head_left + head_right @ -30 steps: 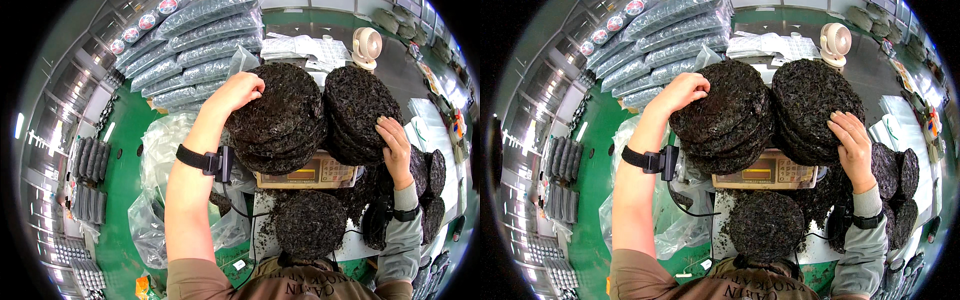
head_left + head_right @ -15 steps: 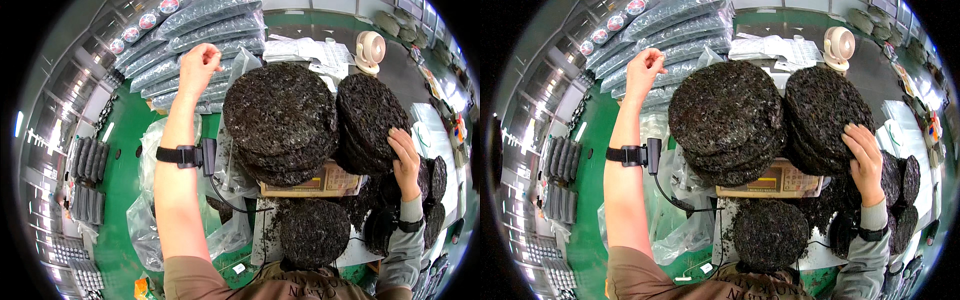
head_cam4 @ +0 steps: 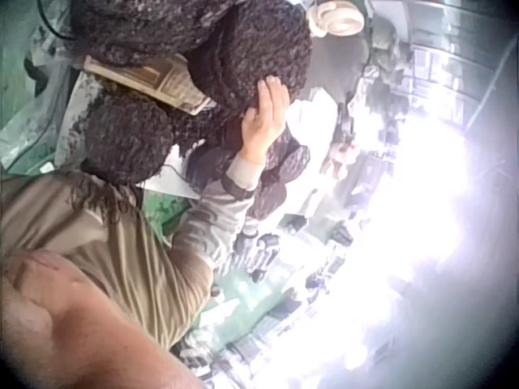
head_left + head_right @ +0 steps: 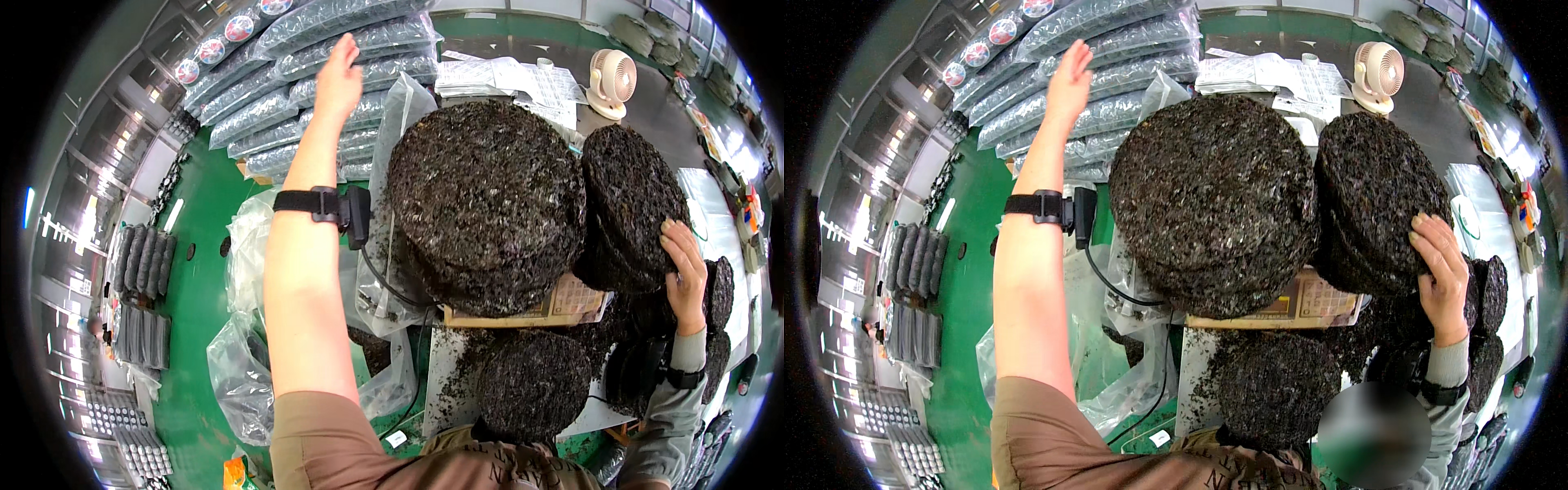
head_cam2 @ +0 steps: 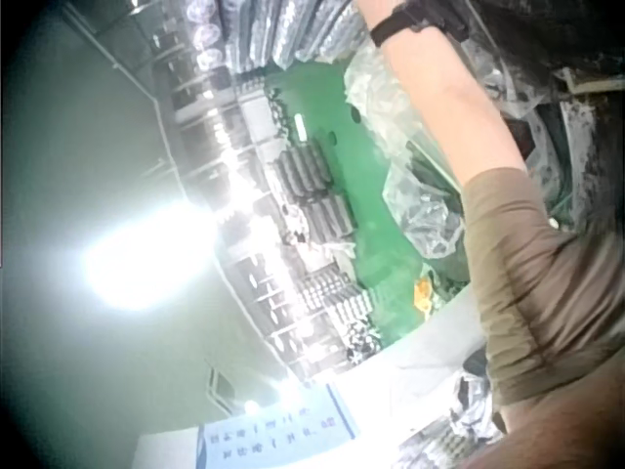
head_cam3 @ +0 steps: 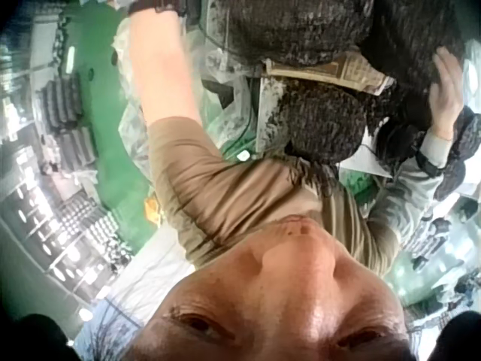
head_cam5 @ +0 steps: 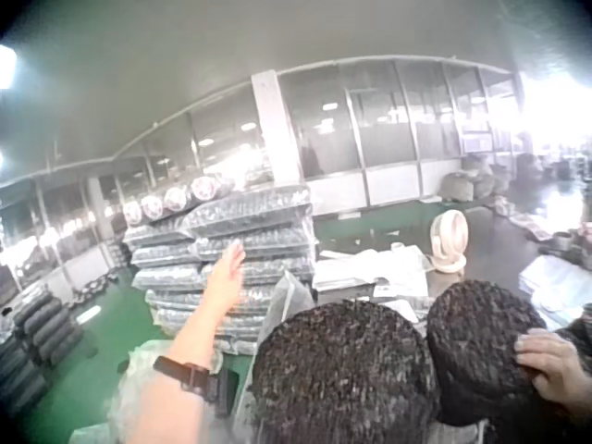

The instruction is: The person repeatedly picks up dark, compressed circular discs from a plastic bag and places them onto a digital scale. They adjust the discs on the scale to ensure stability and then remove them to place them into a stack on the table. This process is repeated multiple times throughout the clip.

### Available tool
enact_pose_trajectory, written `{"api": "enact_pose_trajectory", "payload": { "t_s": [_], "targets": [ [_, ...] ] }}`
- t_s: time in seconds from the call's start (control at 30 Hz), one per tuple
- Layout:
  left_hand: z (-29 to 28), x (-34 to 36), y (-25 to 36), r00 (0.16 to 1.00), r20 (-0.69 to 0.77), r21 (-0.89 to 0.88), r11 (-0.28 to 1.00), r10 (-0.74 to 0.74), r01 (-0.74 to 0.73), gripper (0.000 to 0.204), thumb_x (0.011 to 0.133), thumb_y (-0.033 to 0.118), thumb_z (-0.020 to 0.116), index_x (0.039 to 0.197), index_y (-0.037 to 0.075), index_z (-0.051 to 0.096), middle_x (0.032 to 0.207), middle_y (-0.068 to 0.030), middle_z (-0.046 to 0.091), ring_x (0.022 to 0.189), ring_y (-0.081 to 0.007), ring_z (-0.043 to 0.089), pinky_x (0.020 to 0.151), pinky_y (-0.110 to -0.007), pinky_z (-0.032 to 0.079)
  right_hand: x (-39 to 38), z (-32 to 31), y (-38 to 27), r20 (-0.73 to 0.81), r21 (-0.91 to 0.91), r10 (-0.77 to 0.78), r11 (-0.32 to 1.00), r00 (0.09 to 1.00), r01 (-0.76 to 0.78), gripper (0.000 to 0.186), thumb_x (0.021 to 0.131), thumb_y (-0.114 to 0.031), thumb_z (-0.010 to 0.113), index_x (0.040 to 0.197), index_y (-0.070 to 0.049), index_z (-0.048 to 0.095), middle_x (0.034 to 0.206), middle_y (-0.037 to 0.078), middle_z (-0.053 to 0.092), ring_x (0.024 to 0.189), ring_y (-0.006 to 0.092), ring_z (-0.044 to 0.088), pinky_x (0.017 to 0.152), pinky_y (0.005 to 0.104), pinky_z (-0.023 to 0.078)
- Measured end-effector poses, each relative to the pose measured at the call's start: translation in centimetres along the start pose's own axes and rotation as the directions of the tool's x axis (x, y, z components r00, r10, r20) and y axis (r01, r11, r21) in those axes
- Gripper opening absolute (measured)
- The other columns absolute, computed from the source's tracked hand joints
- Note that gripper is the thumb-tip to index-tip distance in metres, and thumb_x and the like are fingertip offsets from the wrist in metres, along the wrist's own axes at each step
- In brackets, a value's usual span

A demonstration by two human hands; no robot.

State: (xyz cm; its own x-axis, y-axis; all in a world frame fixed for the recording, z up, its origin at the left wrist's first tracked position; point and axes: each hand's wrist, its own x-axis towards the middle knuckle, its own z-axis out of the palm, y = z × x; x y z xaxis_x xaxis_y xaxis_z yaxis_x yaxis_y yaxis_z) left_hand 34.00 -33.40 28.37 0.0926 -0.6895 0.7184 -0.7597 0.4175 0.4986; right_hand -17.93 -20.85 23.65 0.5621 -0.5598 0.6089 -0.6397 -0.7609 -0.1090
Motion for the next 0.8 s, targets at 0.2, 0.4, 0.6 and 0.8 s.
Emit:
{"api": "enact_pose_trajectory", "payload": {
  "t_s": [0.2, 0.4, 0.6, 0.8],
  "targets": [
    [-5.8, -7.4, 9.4, 0.975, -0.215, -0.268, 0.956, 0.061, -0.119, 0.033, 0.079, -0.010, 0.032, 0.105, -0.001, 0.051, 0.097, -0.0128, 0.060, 0.090, -0.0192, 0.060, 0.082, -0.028, 0.044, 0.6, -1.5, -1.5, 0.022, 0.056, -0.094, 0.994, 0.995, 0.092, 0.043, 0.071, -0.011, 0.049, 0.113, 0.001, 0.047, 0.115, 0.017, 0.051, 0.115, 0.0338, 0.043, 0.101, 0.0486, 0.023],
    [0.6, -27.3, 21.7, 0.625, 0.719, -0.573, 0.770, 0.306, 0.282, 0.026, 0.078, 0.011, 0.056, 0.099, -0.003, 0.055, 0.101, -0.0149, 0.059, 0.096, -0.0273, 0.056, 0.082, -0.037, 0.045, -7.6, -1.8, -4.4, -0.082, 0.290, 0.093, 0.955, 0.992, -0.065, 0.026, 0.073, -0.004, 0.046, 0.095, 0.004, 0.058, 0.092, 0.017, 0.061, 0.093, 0.0324, 0.057, 0.088, 0.0416, 0.041],
    [6.0, -41.2, 26.4, 0.262, 0.933, -0.178, 0.951, 0.245, -0.254, 0.086, 0.061, 0.032, 0.072, 0.129, 0.002, 0.030, 0.140, -0.0138, 0.018, 0.131, -0.0280, 0.012, 0.105, -0.047, 0.011, -20.6, 6.7, -8.0, 0.600, 0.263, 0.419, 0.702, 0.681, -0.663, 0.051, 0.080, -0.012, 0.055, 0.122, 0.008, 0.033, 0.122, 0.026, 0.042, 0.115, 0.0339, 0.041, 0.094, 0.0357, 0.035],
    [6.3, -42.7, 26.0, 0.357, 0.896, -0.213, 0.961, 0.264, -0.177, 0.087, 0.059, 0.029, 0.074, 0.129, 0.005, 0.030, 0.138, -0.0129, 0.022, 0.130, -0.0294, 0.016, 0.104, -0.048, 0.013, -20.0, 5.8, -10.3, 0.485, 0.345, 0.416, 0.718, 0.770, -0.605, 0.056, 0.079, -0.010, 0.055, 0.127, 0.003, 0.029, 0.121, 0.023, 0.043, 0.113, 0.0352, 0.042, 0.095, 0.0357, 0.033]
  ]
}}
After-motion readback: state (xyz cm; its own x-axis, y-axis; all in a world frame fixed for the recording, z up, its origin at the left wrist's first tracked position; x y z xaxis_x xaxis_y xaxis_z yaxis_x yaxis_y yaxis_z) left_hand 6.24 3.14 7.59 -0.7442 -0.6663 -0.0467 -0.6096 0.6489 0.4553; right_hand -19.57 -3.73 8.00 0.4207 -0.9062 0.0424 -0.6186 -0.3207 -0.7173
